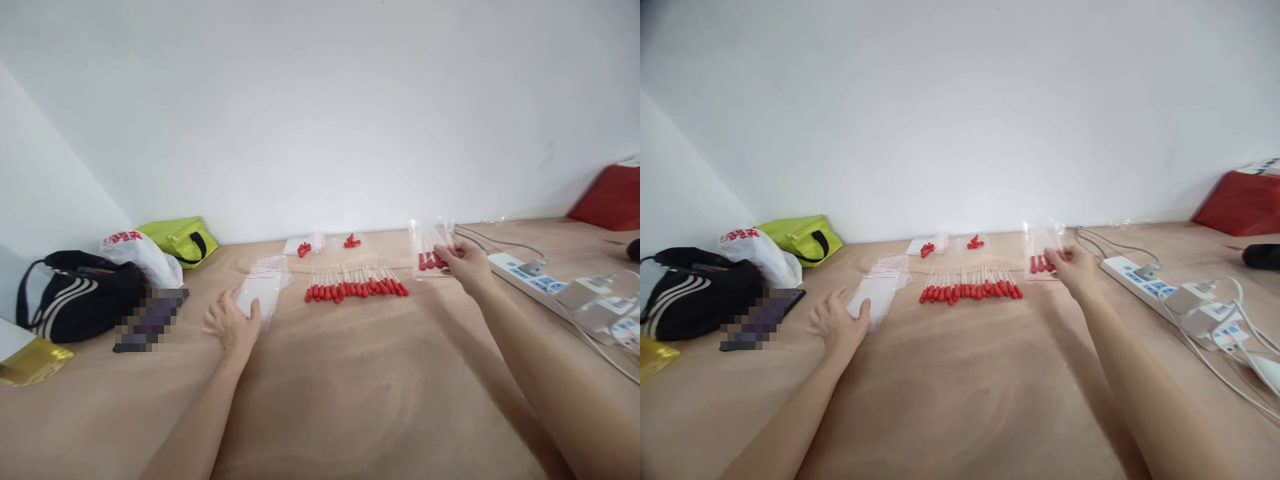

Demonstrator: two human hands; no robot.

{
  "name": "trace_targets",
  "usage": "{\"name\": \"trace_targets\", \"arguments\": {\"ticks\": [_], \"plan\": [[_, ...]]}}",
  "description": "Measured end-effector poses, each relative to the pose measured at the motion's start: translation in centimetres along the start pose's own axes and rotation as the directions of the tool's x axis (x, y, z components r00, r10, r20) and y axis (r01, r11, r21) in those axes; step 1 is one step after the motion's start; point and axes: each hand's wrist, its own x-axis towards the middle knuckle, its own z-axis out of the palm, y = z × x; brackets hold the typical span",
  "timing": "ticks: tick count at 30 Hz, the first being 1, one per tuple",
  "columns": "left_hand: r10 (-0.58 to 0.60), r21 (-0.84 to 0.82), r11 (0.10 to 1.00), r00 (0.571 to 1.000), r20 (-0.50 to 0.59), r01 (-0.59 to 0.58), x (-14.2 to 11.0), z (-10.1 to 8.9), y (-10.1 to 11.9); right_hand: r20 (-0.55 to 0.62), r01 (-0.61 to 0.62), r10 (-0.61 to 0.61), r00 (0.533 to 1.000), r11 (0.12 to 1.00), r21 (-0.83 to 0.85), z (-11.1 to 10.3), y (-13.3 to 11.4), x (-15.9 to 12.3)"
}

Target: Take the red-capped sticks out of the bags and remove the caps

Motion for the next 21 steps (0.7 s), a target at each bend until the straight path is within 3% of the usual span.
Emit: {"name": "trace_targets", "arguments": {"ticks": [1, 2, 3, 4, 6, 7, 8, 9, 10, 11, 13, 14, 15, 17, 19, 21], "plan": [[0.085, -0.071, 0.994, 0.996, -0.016, -0.086, -0.6, -0.1, 0.5, 0.145, -0.031, 0.013, 0.989, 0.991, 0.128, 0.8, -1.2, -1.1], [0.181, -0.155, 0.971, 0.983, -0.028, -0.183, -1.2, -0.3, 1.1, 0.327, -0.076, 0.007, 0.945, 0.977, 0.200, 1.9, -2.4, -2.5], [0.293, -0.247, 0.924, 0.955, -0.038, -0.293, -1.9, -0.5, 1.6, 0.504, -0.128, -0.013, 0.864, 0.961, 0.245, 3.0, -3.3, -4.1], [0.401, -0.338, 0.856, 0.915, -0.042, -0.391, -2.7, -0.8, 2.2, 0.660, -0.172, -0.045, 0.750, 0.950, 0.261, 4.3, -3.9, -5.7], [0.581, -0.477, 0.700, 0.812, -0.052, -0.531, -4.3, -1.3, 3.0, 0.865, -0.243, -0.078, 0.496, 0.944, 0.224, 6.7, -4.4, -8.8], [0.665, -0.526, 0.619, 0.746, -0.044, -0.583, -5.0, -1.5, 3.3, 0.917, -0.277, -0.080, 0.391, 0.940, 0.200, 7.7, -4.4, -10.0], [0.740, -0.572, 0.531, 0.671, -0.046, -0.625, -5.6, -1.7, 3.5, 0.940, -0.300, -0.065, 0.334, 0.938, 0.172, 8.6, -4.2, -11.0], [0.810, -0.619, 0.440, 0.585, -0.040, -0.651, -6.0, -1.9, 3.6, 0.950, -0.300, -0.055, 0.306, 0.942, 0.152, 9.3, -3.8, -11.7], [0.870, -0.663, 0.356, 0.492, -0.023, -0.659, -6.3, -2.0, 3.6, 0.946, -0.290, -0.069, 0.317, 0.942, 0.166, 9.8, -3.4, -12.1], [0.916, -0.704, 0.290, 0.400, 0.008, -0.648, -6.5, -2.0, 3.6, 0.929, -0.280, -0.090, 0.360, 0.939, 0.199, 10.1, -3.0, -12.4], [0.963, -0.767, 0.245, 0.239, 0.123, -0.593, -6.5, -2.0, 3.4, 0.856, -0.239, -0.145, 0.496, 0.925, 0.295, 10.4, -2.2, -12.4], [0.964, -0.780, 0.265, 0.181, 0.196, -0.567, -6.4, -2.0, 3.4, 0.804, -0.204, -0.164, 0.572, 0.921, 0.333, 10.4, -1.9, -12.4], [0.953, -0.780, 0.301, 0.145, 0.266, -0.549, -6.3, -1.9, 3.3, 0.746, -0.150, -0.175, 0.642, 0.926, 0.347, 10.3, -1.6, -12.4], [0.918, -0.757, 0.383, 0.125, 0.377, -0.530, -6.0, -1.9, 3.3, 0.652, 0.012, -0.203, 0.730, 0.959, 0.285, 10.0, -1.2, -12.5], [0.888, -0.733, 0.440, 0.134, 0.439, -0.519, -5.8, -2.0, 3.3, 0.612, 0.209, -0.269, 0.744, 0.963, 0.168, 9.5, -1.1, -12.8], [0.872, -0.722, 0.471, 0.143, 0.468, -0.507, -5.8, -2.1, 3.3, 0.625, 0.362, -0.332, 0.707, 0.928, 0.084, 9.0, -1.2, -13.2]]}}
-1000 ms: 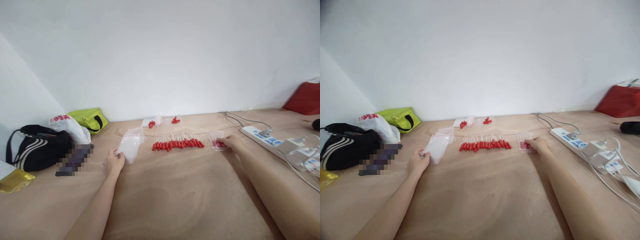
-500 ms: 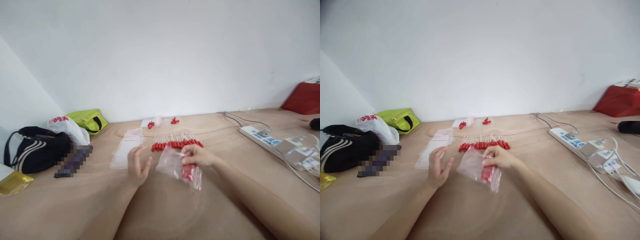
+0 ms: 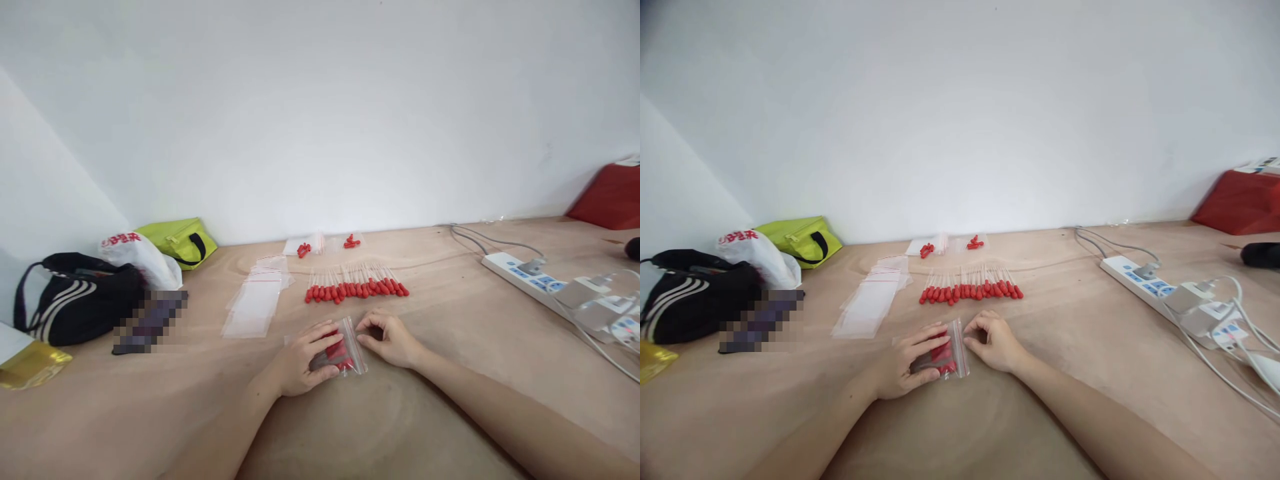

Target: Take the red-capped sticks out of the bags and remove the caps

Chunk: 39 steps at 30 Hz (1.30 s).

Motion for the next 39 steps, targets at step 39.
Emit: {"name": "trace_targets", "arguments": {"ticks": [39], "plan": [[0.248, 0.050, 0.968, 0.917, -0.312, -0.245, 4.0, 0.9, -0.6, 0.097, 0.526, -0.579, 0.809, 0.642, -0.558, -0.4, -0.6, 0.0]]}}
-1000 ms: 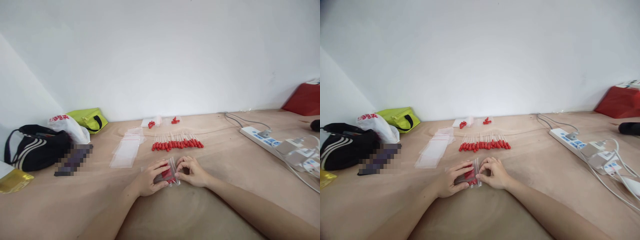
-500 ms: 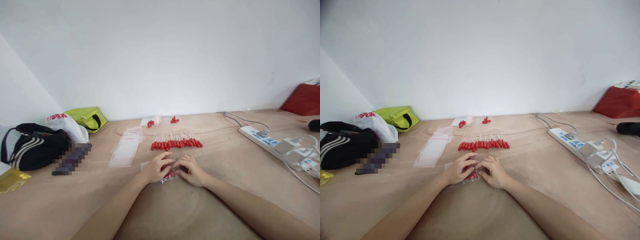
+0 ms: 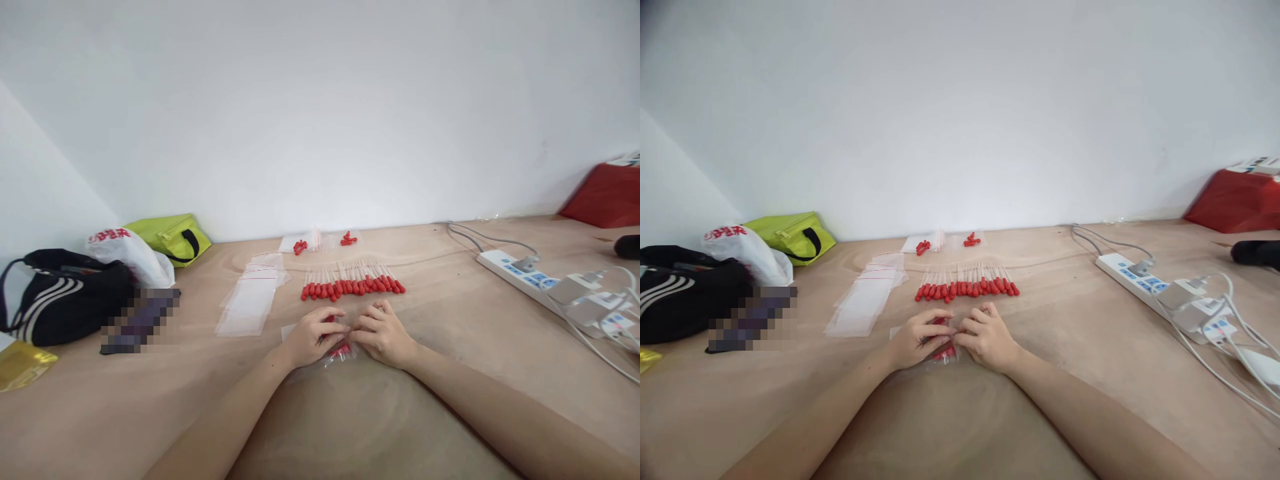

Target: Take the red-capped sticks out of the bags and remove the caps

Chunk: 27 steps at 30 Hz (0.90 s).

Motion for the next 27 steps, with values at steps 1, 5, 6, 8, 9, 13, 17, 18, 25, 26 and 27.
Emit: {"name": "trace_targets", "arguments": {"ticks": [1, 5, 6, 8, 9, 13, 17, 18, 25, 26, 27], "plan": [[0.039, 0.053, 0.998, 0.999, 0.012, -0.040, 0.1, -0.1, 0.0, -0.002, -0.005, 0.005, 1.000, 1.000, -0.003, -0.1, 0.0, 0.0], [0.177, 0.235, 0.954, 0.982, 0.062, -0.187, 0.4, -0.1, -0.2, -0.031, -0.008, 0.008, 0.999, 1.000, -0.005, -0.2, -0.1, -0.1], [0.205, 0.257, 0.942, 0.976, 0.073, -0.217, 0.5, 0.0, -0.2, -0.041, 0.000, 0.000, 0.999, 1.000, -0.009, -0.3, -0.1, -0.1], [0.240, 0.287, 0.923, 0.966, 0.095, -0.258, 0.5, 0.1, -0.3, -0.041, 0.021, -0.022, 0.999, 0.999, -0.023, -0.3, -0.1, -0.1], [0.247, 0.296, 0.917, 0.963, 0.103, -0.267, 0.5, 0.2, -0.3, -0.031, 0.035, -0.036, 0.999, 0.999, -0.033, -0.3, -0.1, -0.1], [0.253, 0.317, 0.909, 0.962, 0.101, -0.272, 0.4, 0.2, -0.1, 0.025, 0.087, -0.086, 0.996, 0.993, -0.075, -0.1, 0.0, -0.1], [0.258, 0.304, 0.906, 0.954, 0.152, -0.294, 0.6, 0.2, 0.1, 0.070, 0.139, -0.132, 0.989, 0.985, -0.105, 0.1, 0.1, -0.2], [0.262, 0.298, 0.904, 0.948, 0.178, -0.306, 0.7, 0.2, 0.2, 0.077, 0.159, -0.152, 0.985, 0.982, -0.104, 0.1, 0.0, -0.2], [0.281, 0.301, 0.871, 0.897, 0.342, -0.387, 1.2, -0.4, 0.7, 0.105, 0.288, -0.276, 0.955, 0.950, -0.119, -0.3, 0.2, 0.2], [0.272, 0.300, 0.873, 0.895, 0.354, -0.384, 1.3, -0.7, 0.7, 0.123, 0.289, -0.275, 0.953, 0.951, -0.110, -0.3, 0.3, 0.2], [0.264, 0.298, 0.876, 0.895, 0.359, -0.379, 1.4, -0.9, 0.6, 0.146, 0.289, -0.273, 0.951, 0.953, -0.097, -0.3, 0.3, 0.3]]}}
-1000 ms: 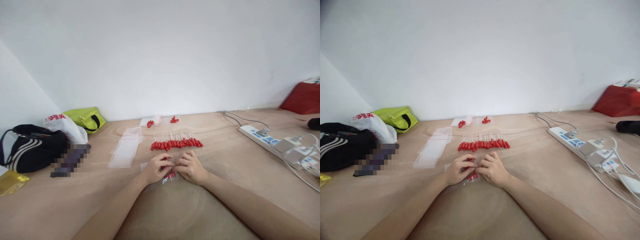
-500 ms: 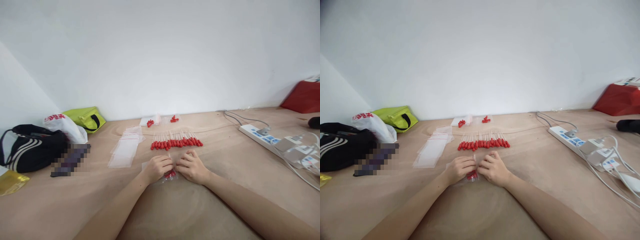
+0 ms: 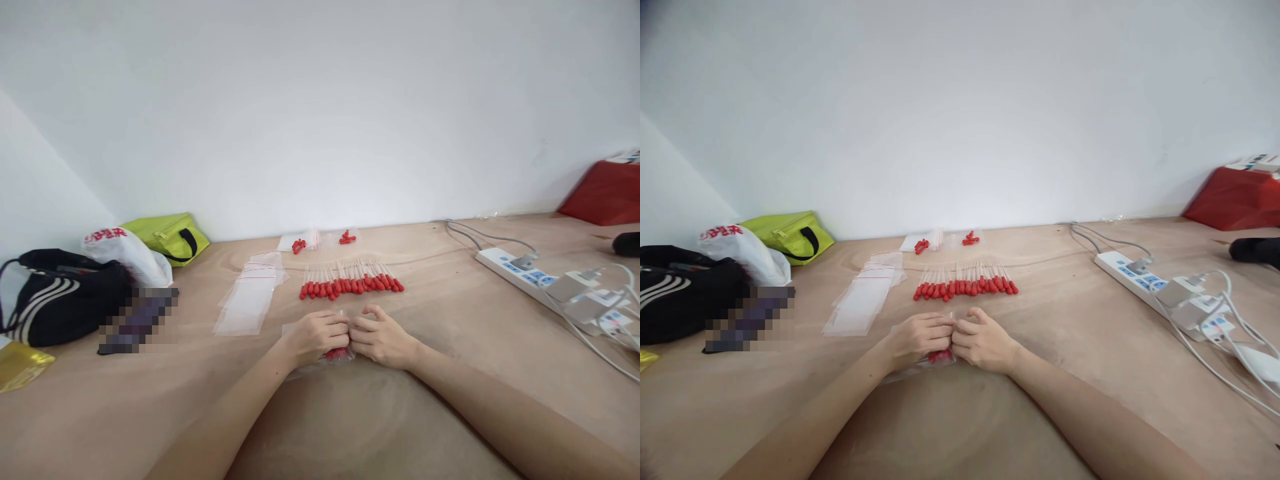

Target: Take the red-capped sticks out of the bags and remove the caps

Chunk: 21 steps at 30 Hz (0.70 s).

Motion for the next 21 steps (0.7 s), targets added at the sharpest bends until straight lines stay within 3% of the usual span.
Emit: {"name": "trace_targets", "arguments": {"ticks": [6, 8, 11, 15, 21], "plan": [[-0.082, -0.068, 0.994, 0.996, -0.028, 0.080, -1.1, -0.9, -0.7, 0.091, -0.078, 0.067, 0.994, 0.990, 0.114, -0.3, 0.4, -0.2], [-0.199, -0.129, 0.973, 0.979, -0.048, 0.191, -2.0, -0.7, -0.1, 0.092, -0.120, 0.104, 0.990, 0.976, 0.183, -0.5, 0.4, -0.4], [-0.431, -0.259, 0.875, 0.902, -0.031, 0.409, -3.7, -0.1, 1.2, 0.096, -0.207, 0.186, 0.978, 0.929, 0.308, -1.0, 0.2, -0.6], [-0.570, -0.370, 0.748, 0.819, 0.070, 0.551, -5.1, 0.3, 2.3, 0.116, -0.381, 0.367, 0.923, 0.833, 0.401, -0.9, -0.1, -0.4], [-0.572, -0.408, 0.730, 0.817, 0.075, 0.549, -4.8, 0.3, 2.2, 0.124, -0.562, 0.563, 0.817, 0.729, 0.392, 0.4, -0.3, -0.1]]}}
